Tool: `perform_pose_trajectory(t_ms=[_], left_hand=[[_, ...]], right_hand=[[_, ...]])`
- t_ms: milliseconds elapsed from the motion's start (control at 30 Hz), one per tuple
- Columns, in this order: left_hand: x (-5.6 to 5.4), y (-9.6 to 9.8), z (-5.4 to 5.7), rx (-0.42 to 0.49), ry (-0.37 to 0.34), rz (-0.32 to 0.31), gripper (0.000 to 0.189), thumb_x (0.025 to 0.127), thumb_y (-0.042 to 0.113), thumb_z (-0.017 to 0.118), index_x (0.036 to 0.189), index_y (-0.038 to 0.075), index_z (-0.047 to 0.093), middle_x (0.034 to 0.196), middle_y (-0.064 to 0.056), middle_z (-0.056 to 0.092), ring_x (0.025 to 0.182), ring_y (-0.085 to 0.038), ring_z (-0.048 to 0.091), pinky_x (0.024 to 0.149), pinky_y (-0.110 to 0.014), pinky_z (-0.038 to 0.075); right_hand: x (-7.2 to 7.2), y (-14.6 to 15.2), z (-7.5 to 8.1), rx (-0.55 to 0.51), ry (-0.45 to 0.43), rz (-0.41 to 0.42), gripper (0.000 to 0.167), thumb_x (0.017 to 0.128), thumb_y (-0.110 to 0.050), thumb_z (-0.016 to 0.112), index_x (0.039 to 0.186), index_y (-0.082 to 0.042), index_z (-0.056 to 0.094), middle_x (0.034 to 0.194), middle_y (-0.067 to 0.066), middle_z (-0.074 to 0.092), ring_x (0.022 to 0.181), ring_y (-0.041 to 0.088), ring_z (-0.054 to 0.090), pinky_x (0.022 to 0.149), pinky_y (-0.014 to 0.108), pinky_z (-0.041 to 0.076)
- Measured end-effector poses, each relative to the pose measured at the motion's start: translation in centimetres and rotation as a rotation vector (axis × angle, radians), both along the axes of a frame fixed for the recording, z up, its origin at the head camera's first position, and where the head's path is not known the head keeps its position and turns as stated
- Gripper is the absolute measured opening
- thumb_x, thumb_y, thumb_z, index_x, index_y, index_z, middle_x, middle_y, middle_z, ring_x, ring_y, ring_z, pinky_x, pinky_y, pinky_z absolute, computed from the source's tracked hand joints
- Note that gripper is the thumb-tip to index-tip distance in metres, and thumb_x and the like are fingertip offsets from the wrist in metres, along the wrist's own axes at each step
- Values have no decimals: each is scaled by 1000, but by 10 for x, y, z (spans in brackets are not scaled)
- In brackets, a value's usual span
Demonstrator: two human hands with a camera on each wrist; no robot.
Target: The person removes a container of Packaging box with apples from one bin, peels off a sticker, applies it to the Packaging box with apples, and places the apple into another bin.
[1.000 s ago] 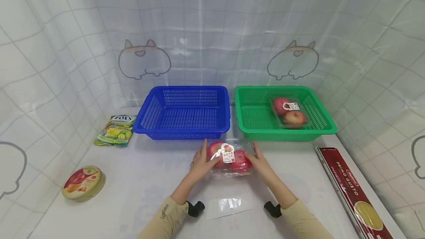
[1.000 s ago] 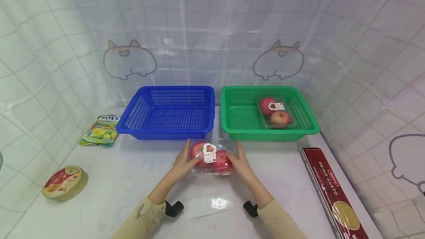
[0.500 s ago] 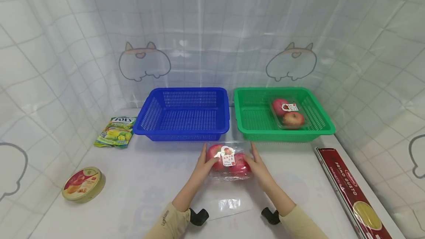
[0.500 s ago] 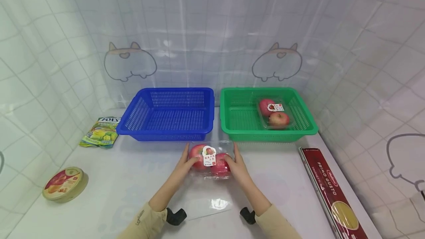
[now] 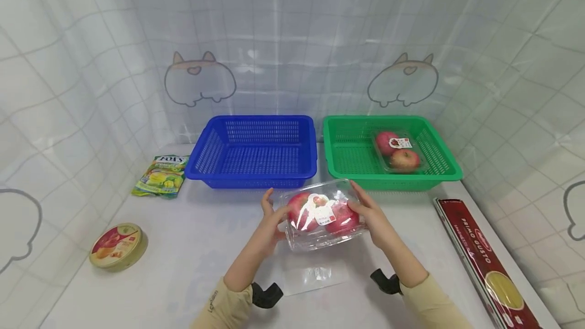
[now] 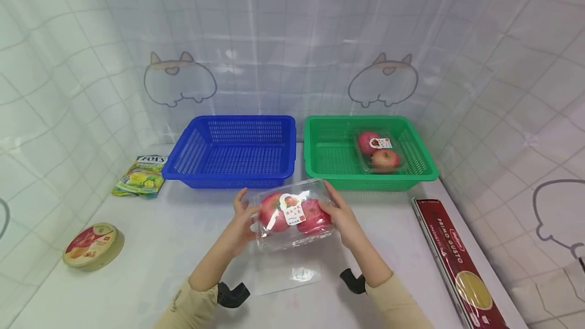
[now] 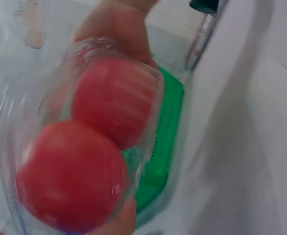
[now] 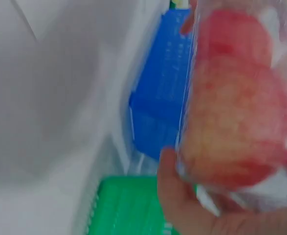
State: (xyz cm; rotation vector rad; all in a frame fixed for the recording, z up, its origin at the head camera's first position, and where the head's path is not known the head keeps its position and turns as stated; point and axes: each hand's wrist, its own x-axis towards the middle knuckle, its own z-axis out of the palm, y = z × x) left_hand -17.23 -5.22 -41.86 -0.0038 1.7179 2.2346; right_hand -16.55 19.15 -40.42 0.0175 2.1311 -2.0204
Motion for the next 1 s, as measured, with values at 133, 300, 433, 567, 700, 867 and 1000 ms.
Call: perform_pose_trajectory(t_ms=[133,300,433,567,700,867,1000], left_hand=[[-3,-6,4,117,-56,-84,79,86,26,49,141,24,-7,146,-24,-4,121,-51,33,82,-60,45],[-5,-8,7,114,-55,-201,81,84,30,50,143,22,-4,141,-28,15,107,-42,49,80,-56,48],[0,-8,9,103,-43,-265,81,83,27,50,145,22,-1,143,-26,14,105,-37,53,84,-55,47],[4,-6,12,114,-35,-303,82,80,22,51,145,24,1,146,-23,8,107,-35,52,87,-56,45],[6,-2,16,137,-41,-350,86,78,17,53,145,25,0,144,-22,9,105,-32,53,88,-58,43],[10,3,18,152,-37,-411,90,77,9,55,144,27,-1,140,-23,21,93,-24,60,87,-56,44],[10,5,19,150,-10,-408,90,76,8,56,144,27,2,137,-23,26,91,-23,62,86,-56,45]], right_hand=[[-15,14,10,-49,-12,130,60,94,-16,41,149,-14,16,153,16,11,138,37,11,102,61,25],[-33,22,22,-59,39,236,57,94,-16,43,146,-6,21,149,21,22,123,28,43,89,36,47],[-41,23,29,-28,66,249,57,93,-16,46,145,-5,26,147,21,26,116,21,49,87,32,48],[-47,22,36,-14,73,235,58,93,-14,47,146,-8,24,148,19,24,129,34,34,97,46,40],[-49,21,42,-21,79,219,61,93,-13,49,147,-10,21,150,18,20,133,38,26,99,52,35],[-52,23,45,-41,91,204,59,94,-15,46,148,-12,20,150,15,20,130,37,29,89,34,46],[-56,22,44,-78,114,196,55,96,-20,43,147,-13,23,149,13,22,131,33,27,88,29,46]])
